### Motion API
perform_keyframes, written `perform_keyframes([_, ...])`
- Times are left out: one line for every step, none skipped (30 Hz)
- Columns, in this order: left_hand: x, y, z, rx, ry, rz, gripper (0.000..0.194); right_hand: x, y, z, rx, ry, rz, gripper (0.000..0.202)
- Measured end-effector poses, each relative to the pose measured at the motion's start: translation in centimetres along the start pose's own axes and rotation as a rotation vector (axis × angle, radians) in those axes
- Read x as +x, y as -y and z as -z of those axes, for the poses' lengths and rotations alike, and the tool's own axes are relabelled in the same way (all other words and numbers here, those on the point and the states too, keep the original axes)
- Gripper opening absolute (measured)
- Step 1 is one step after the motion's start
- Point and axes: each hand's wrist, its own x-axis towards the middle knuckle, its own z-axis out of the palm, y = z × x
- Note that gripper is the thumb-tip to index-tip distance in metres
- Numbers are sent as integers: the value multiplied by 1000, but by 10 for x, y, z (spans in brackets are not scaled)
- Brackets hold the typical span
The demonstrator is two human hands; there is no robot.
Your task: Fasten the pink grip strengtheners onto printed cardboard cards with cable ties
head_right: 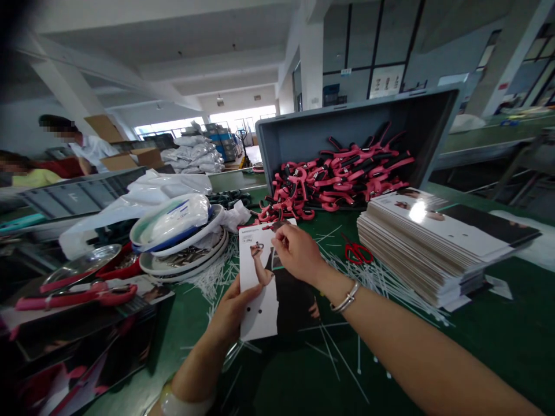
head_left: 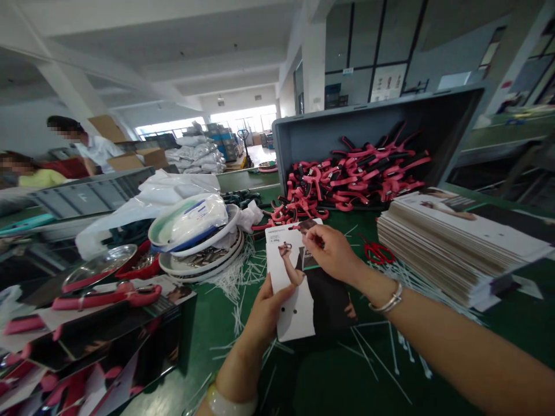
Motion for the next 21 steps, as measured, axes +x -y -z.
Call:
perform_keyframes([1,-1,1,0,3,1,78,2,-1,5,10,-14,8,10])
perform_keyframes([2,-2,3,3,-8,1,78,3,-3,11,4,-26,12,11])
perform_keyframes([3,-4,6,3,-30,-7,77,2,-6,18,-21,-39,4,14])
perform_keyframes([5,-7,9,1,-58,-28,77,-2,-9,26,-66,-33,-23,16])
perform_keyframes([7,-9,13,0,-92,-58,78,-9,-13,34,-122,-5,-68,19])
perform_keyframes([10,-11,17,2,-126,-93,78,-19,-17,41,-185,106,-113,20])
perform_keyframes([13,-12,21,10,-153,-123,79,-32,-20,47,-250,310,-149,20])
perform_keyframes([16,-13,25,27,-174,-141,78,-45,-22,51,-294,558,-169,16])
perform_keyframes([19,-12,28,53,-190,-144,75,-60,-22,54,-330,768,-184,11])
perform_keyframes([22,-11,31,86,-201,-133,72,-74,-21,53,-371,886,-202,10])
perform_keyframes([25,-9,33,119,-207,-116,68,-86,-18,51,-422,937,-223,7])
perform_keyframes([27,-7,34,151,-207,-103,65,-97,-15,47,-464,951,-237,6])
perform_keyframes([29,-6,35,182,-205,-98,63,-105,-10,42,-495,934,-247,5])
perform_keyframes([30,-5,36,208,-201,-99,62,-110,-6,37,-524,902,-254,6])
perform_keyframes([31,-6,36,227,-196,-98,62,-113,-2,32,-550,873,-260,6])
perform_keyframes([30,-7,37,237,-190,-92,62,-114,0,29,-578,851,-268,7])
perform_keyframes([29,-9,38,240,-183,-76,62,-113,-1,27,-607,835,-277,8])
perform_keyframes([27,-11,40,233,-170,-51,62,-111,-3,26,-631,826,-294,9])
perform_keyframes([25,-13,42,219,-153,-19,61,-109,-8,27,-645,818,-317,10])
perform_keyframes([24,-15,44,202,-133,12,60,-106,-14,30,-646,803,-339,11])
perform_keyframes([22,-17,47,188,-115,40,59,-104,-22,34,-637,781,-362,12])
